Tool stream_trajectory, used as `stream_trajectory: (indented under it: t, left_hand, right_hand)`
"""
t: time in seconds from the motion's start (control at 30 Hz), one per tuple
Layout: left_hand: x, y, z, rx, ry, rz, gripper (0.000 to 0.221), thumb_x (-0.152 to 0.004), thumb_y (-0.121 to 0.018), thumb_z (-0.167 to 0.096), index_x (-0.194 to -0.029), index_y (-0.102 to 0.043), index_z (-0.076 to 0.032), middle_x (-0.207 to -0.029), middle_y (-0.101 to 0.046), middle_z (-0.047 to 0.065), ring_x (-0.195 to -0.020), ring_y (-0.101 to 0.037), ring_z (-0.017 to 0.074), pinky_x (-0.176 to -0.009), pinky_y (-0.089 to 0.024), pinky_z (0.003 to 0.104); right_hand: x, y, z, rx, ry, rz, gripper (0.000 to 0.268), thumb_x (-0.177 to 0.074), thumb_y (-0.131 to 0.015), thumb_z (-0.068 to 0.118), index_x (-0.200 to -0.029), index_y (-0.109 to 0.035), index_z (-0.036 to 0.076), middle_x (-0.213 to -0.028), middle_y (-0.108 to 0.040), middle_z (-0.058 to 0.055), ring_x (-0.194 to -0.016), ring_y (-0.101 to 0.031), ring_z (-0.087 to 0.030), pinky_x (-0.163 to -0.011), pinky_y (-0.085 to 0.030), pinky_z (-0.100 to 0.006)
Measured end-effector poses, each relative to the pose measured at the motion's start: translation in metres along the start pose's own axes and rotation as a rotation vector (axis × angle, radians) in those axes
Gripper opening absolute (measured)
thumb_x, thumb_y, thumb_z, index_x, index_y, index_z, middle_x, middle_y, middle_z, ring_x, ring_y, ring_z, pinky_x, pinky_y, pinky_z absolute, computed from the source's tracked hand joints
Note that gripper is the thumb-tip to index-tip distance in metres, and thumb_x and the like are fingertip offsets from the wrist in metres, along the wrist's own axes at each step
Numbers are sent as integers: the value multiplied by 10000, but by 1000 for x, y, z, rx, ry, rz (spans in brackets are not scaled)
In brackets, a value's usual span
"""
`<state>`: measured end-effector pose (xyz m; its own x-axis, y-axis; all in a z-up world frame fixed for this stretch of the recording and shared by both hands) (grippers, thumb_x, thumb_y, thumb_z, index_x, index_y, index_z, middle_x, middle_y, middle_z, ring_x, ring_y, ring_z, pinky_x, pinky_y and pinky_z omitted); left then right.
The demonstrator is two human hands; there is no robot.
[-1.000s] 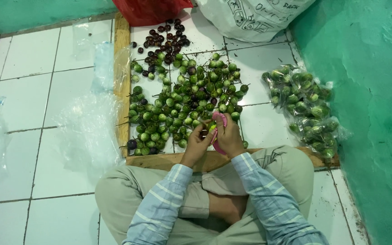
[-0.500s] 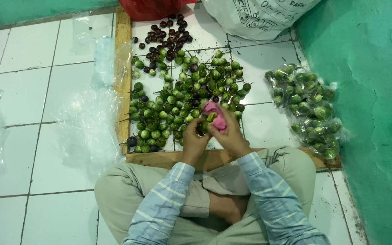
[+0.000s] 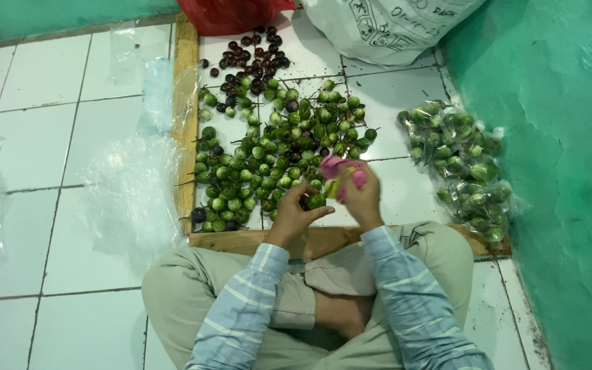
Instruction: Sorting and cleaning small green vegetables with a cloth and placing them into plastic bags
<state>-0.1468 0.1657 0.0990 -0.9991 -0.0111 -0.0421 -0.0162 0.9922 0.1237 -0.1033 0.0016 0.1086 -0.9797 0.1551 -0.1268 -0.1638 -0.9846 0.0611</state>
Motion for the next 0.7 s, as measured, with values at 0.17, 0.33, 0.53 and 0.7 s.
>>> stream_trajectory:
  t: [0.17, 0.33, 0.53, 0.7]
  left_hand:
    - [-7, 6, 29, 152, 3, -69, 538, -805, -933, -196, -1221, -648, -8, -958, -555, 77, -823, -569, 140, -698, -514, 316]
    - [-18, -6, 59, 537, 69, -57, 355, -883, -858, -125, -1131, -627, -21, -952, -684, 73, -791, -726, 137, -677, -632, 242]
    - [-2, -11, 32, 585, 97, 61, 164, -934, -738, -18, -1094, -702, -17, -943, -676, 60, -780, -684, 114, -641, -587, 259]
    - [-7, -24, 76, 863, 225, 98, 204, -989, -673, -39, -1186, -654, 14, -1032, -712, 130, -845, -751, 218, -718, -652, 333]
  right_hand:
    - [-11, 22, 14, -222, -51, 22, 265, -1102, -499, 332, -1085, -670, 130, -893, -671, -36, -851, -631, -134, -855, -514, -318]
    - [12, -3, 6, -290, 17, 308, 372, -1081, -520, 188, -1406, -556, 12, -1310, -629, -157, -1231, -566, -248, -1127, -405, -449]
    - [6, -4, -3, 229, 247, 366, 338, -959, -726, 397, -1210, -723, 169, -1008, -632, -85, -1030, -681, -308, -945, -500, -432]
    - [4, -5, -13, 154, 261, 144, 205, -990, -710, 311, -980, -738, 108, -777, -642, -112, -818, -701, -314, -823, -532, -402]
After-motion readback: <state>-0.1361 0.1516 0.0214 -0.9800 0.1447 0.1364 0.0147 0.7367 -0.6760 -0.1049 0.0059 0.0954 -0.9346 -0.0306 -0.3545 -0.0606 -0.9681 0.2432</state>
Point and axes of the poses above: each hand's wrist, its own x-axis away from the middle knuckle, its own y-axis out of the back of the hand, z = x × y, the point moved 1 cm from there along -x, towards the middle knuckle
